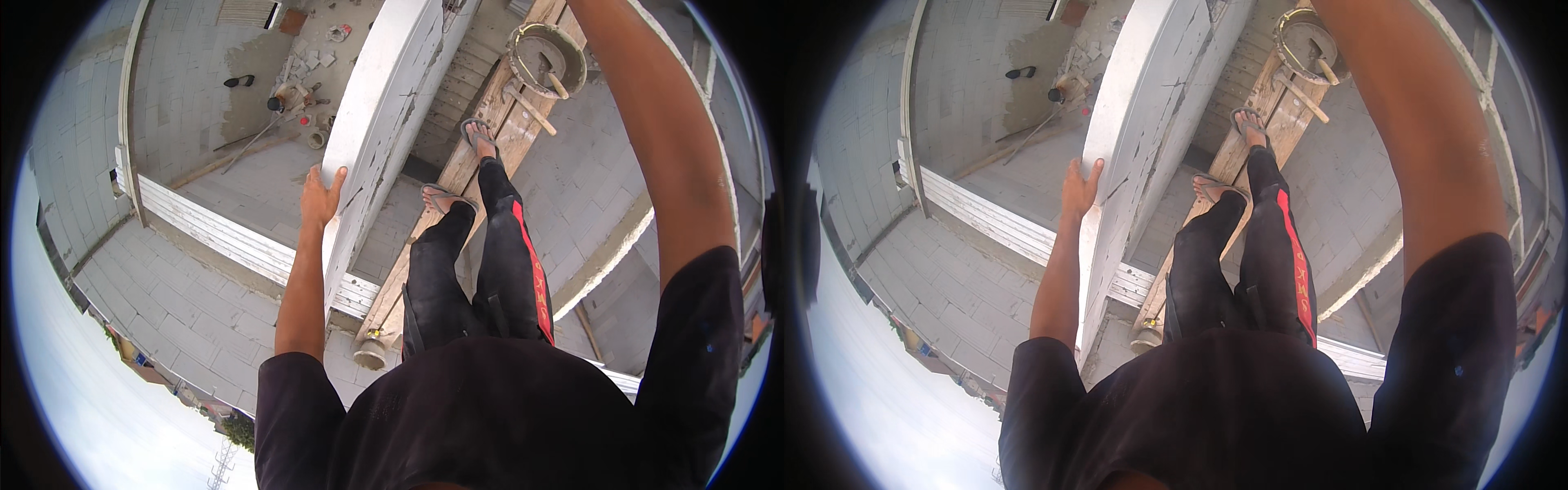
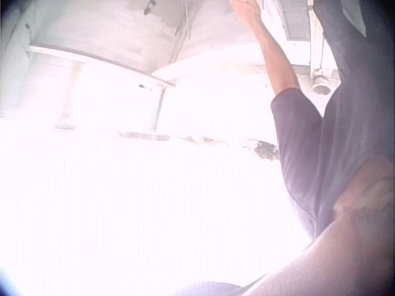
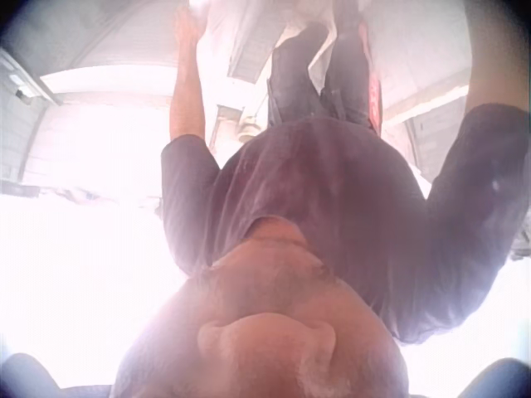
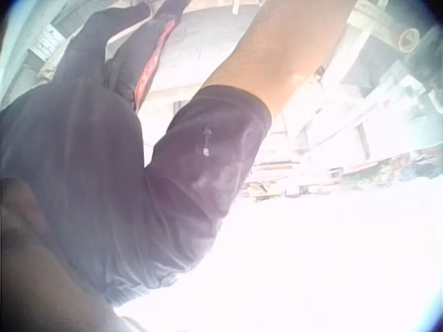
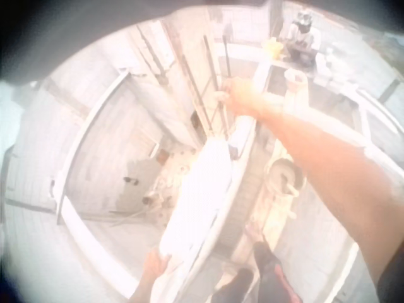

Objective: The person installs white decorative molding pieces onto a curved wall structure. They use a hammer to tap the pieces into place and a trowel to apply cement mortar into the joints between the pieces.

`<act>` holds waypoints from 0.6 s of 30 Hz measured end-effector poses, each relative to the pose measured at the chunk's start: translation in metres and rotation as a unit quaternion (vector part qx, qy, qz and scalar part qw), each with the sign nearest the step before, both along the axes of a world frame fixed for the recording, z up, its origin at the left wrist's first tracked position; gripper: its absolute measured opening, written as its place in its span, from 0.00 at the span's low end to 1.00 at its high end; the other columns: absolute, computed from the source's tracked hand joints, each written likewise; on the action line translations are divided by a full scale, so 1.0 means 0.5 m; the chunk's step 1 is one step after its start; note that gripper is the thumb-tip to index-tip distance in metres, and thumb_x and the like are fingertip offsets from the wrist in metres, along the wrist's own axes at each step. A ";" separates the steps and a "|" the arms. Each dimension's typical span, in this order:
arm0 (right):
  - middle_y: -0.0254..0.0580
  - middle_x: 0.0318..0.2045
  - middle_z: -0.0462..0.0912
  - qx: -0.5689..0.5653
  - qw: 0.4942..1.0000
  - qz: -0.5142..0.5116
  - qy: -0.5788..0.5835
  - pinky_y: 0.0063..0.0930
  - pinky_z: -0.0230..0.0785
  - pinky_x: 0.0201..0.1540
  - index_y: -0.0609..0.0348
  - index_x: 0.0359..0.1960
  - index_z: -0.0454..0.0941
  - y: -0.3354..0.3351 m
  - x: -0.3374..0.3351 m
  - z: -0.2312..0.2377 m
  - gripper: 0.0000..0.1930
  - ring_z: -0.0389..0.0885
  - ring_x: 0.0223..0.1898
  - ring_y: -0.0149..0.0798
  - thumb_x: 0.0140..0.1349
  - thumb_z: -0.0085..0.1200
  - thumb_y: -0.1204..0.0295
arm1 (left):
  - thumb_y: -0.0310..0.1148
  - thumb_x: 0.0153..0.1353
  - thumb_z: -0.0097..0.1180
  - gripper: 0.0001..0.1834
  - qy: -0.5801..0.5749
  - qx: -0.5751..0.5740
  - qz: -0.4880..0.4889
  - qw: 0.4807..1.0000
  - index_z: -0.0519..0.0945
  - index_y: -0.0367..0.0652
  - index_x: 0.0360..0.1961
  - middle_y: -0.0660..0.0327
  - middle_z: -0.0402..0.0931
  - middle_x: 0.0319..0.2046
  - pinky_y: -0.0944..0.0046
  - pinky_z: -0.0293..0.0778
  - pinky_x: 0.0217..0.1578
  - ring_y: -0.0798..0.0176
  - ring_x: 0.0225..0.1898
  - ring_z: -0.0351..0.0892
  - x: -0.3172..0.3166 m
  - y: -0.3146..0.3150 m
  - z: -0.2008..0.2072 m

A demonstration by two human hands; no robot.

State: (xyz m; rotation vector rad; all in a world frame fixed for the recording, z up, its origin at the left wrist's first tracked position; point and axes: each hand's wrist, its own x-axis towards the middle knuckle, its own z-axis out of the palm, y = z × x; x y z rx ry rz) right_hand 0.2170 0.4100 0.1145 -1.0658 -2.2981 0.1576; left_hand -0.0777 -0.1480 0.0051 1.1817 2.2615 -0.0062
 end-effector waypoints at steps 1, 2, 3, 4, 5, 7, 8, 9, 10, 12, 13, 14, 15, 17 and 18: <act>0.66 0.54 0.85 0.030 0.999 0.013 0.021 0.53 0.76 0.57 0.66 0.54 0.84 0.013 0.030 -0.021 0.22 0.86 0.52 0.62 0.71 0.59 0.57 | 0.72 0.70 0.51 0.49 -0.038 0.045 0.005 0.998 0.74 0.32 0.67 0.36 0.79 0.60 0.40 0.73 0.63 0.32 0.63 0.78 0.000 0.044 -0.015; 0.65 0.54 0.85 -0.008 0.996 0.008 0.083 0.53 0.76 0.57 0.65 0.55 0.84 -0.031 0.047 -0.006 0.23 0.86 0.52 0.61 0.72 0.58 0.57 | 0.71 0.71 0.51 0.49 -0.034 0.072 0.008 0.997 0.74 0.29 0.66 0.34 0.79 0.60 0.41 0.73 0.63 0.31 0.62 0.79 -0.002 0.079 -0.026; 0.64 0.54 0.85 -0.038 0.990 0.002 0.136 0.52 0.75 0.57 0.64 0.56 0.83 -0.111 0.079 0.054 0.23 0.86 0.53 0.60 0.73 0.58 0.56 | 0.69 0.72 0.51 0.48 -0.040 0.106 0.010 0.994 0.74 0.27 0.65 0.31 0.79 0.59 0.42 0.73 0.63 0.31 0.62 0.79 0.008 0.128 -0.036; 0.63 0.54 0.85 -0.128 0.971 -0.047 0.194 0.51 0.74 0.59 0.64 0.57 0.83 -0.181 0.104 0.086 0.23 0.85 0.55 0.59 0.74 0.56 0.56 | 0.68 0.74 0.51 0.47 -0.047 0.140 0.013 0.989 0.74 0.25 0.64 0.29 0.80 0.58 0.43 0.74 0.63 0.31 0.62 0.80 0.019 0.170 -0.042; 0.63 0.55 0.85 -0.247 0.927 -0.063 0.275 0.50 0.73 0.62 0.64 0.58 0.83 -0.242 0.098 0.041 0.23 0.83 0.58 0.58 0.75 0.55 0.56 | 0.68 0.74 0.50 0.47 -0.005 0.120 0.042 0.992 0.75 0.25 0.63 0.29 0.81 0.57 0.43 0.74 0.63 0.31 0.61 0.81 0.019 0.159 -0.013; 0.50 0.43 0.87 -0.288 0.902 -0.150 0.285 0.39 0.75 0.51 0.61 0.53 0.85 -0.332 0.205 -0.040 0.17 0.84 0.45 0.44 0.77 0.57 0.60 | 0.68 0.74 0.50 0.47 -0.012 0.120 0.044 0.992 0.77 0.24 0.63 0.30 0.82 0.54 0.43 0.76 0.61 0.30 0.58 0.83 0.058 0.245 -0.033; 0.38 0.31 0.89 -0.250 0.916 -0.191 0.250 0.29 0.79 0.39 0.59 0.48 0.88 -0.388 0.274 -0.122 0.11 0.85 0.31 0.31 0.76 0.60 0.65 | 0.67 0.74 0.50 0.46 0.003 0.108 0.045 0.993 0.78 0.24 0.62 0.30 0.83 0.53 0.43 0.76 0.60 0.30 0.57 0.83 0.072 0.265 -0.050; 0.39 0.29 0.88 -0.274 0.908 -0.215 0.231 0.26 0.76 0.37 0.62 0.47 0.88 -0.453 0.324 -0.186 0.13 0.85 0.31 0.27 0.77 0.59 0.64 | 0.66 0.74 0.50 0.46 0.025 0.095 0.051 0.994 0.80 0.24 0.61 0.30 0.84 0.51 0.42 0.76 0.60 0.30 0.56 0.84 0.081 0.268 -0.058; 0.45 0.28 0.88 -0.337 0.881 -0.264 0.200 0.34 0.76 0.38 0.61 0.45 0.87 -0.512 0.369 -0.256 0.13 0.85 0.29 0.37 0.74 0.60 0.63 | 0.66 0.74 0.50 0.45 0.051 0.084 0.060 0.993 0.81 0.23 0.60 0.30 0.85 0.50 0.42 0.77 0.59 0.30 0.55 0.84 0.085 0.270 -0.071; 0.59 0.31 0.87 -0.421 0.850 -0.316 0.036 0.47 0.75 0.40 0.61 0.45 0.86 -0.622 0.455 -0.409 0.15 0.86 0.32 0.59 0.74 0.59 0.60 | 0.66 0.73 0.53 0.44 0.086 0.131 0.042 0.987 0.85 0.25 0.56 0.33 0.87 0.37 0.41 0.81 0.50 0.32 0.42 0.89 0.076 0.264 -0.082; 0.59 0.34 0.88 -0.446 0.841 -0.304 -0.039 0.50 0.76 0.42 0.60 0.46 0.85 -0.671 0.492 -0.473 0.17 0.88 0.37 0.62 0.74 0.59 0.57 | 0.66 0.72 0.53 0.45 0.083 0.125 0.038 0.988 0.85 0.23 0.55 0.32 0.87 0.36 0.42 0.81 0.49 0.32 0.41 0.89 0.072 0.253 -0.091; 0.58 0.36 0.89 -0.438 0.844 -0.299 -0.082 0.53 0.77 0.43 0.58 0.47 0.85 -0.722 0.543 -0.580 0.16 0.88 0.40 0.63 0.73 0.60 0.57 | 0.66 0.72 0.53 0.45 0.082 0.122 0.034 0.989 0.85 0.22 0.54 0.31 0.86 0.36 0.44 0.82 0.48 0.33 0.40 0.90 0.065 0.244 -0.107; 0.56 0.37 0.88 -0.461 0.833 -0.288 -0.105 0.50 0.79 0.46 0.60 0.46 0.85 -0.734 0.539 -0.622 0.16 0.88 0.42 0.61 0.72 0.61 0.59 | 0.65 0.72 0.54 0.45 0.110 0.145 0.015 0.983 0.85 0.22 0.54 0.32 0.86 0.34 0.44 0.82 0.46 0.34 0.38 0.90 0.044 0.226 -0.119; 0.55 0.52 0.85 -0.484 0.793 -0.317 -0.191 0.50 0.78 0.54 0.56 0.56 0.82 -0.740 0.579 -0.780 0.19 0.85 0.54 0.59 0.70 0.63 0.60 | 0.63 0.73 0.54 0.43 0.084 0.154 0.031 0.984 0.84 0.21 0.54 0.33 0.87 0.32 0.46 0.82 0.44 0.38 0.36 0.90 0.044 0.238 -0.122; 0.55 0.57 0.82 -0.482 0.794 -0.313 -0.196 0.51 0.76 0.58 0.58 0.60 0.78 -0.718 0.572 -0.841 0.22 0.81 0.59 0.60 0.70 0.63 0.60 | 0.62 0.74 0.54 0.42 0.041 0.139 0.075 0.987 0.84 0.21 0.54 0.34 0.87 0.32 0.47 0.81 0.45 0.40 0.36 0.90 0.060 0.254 -0.095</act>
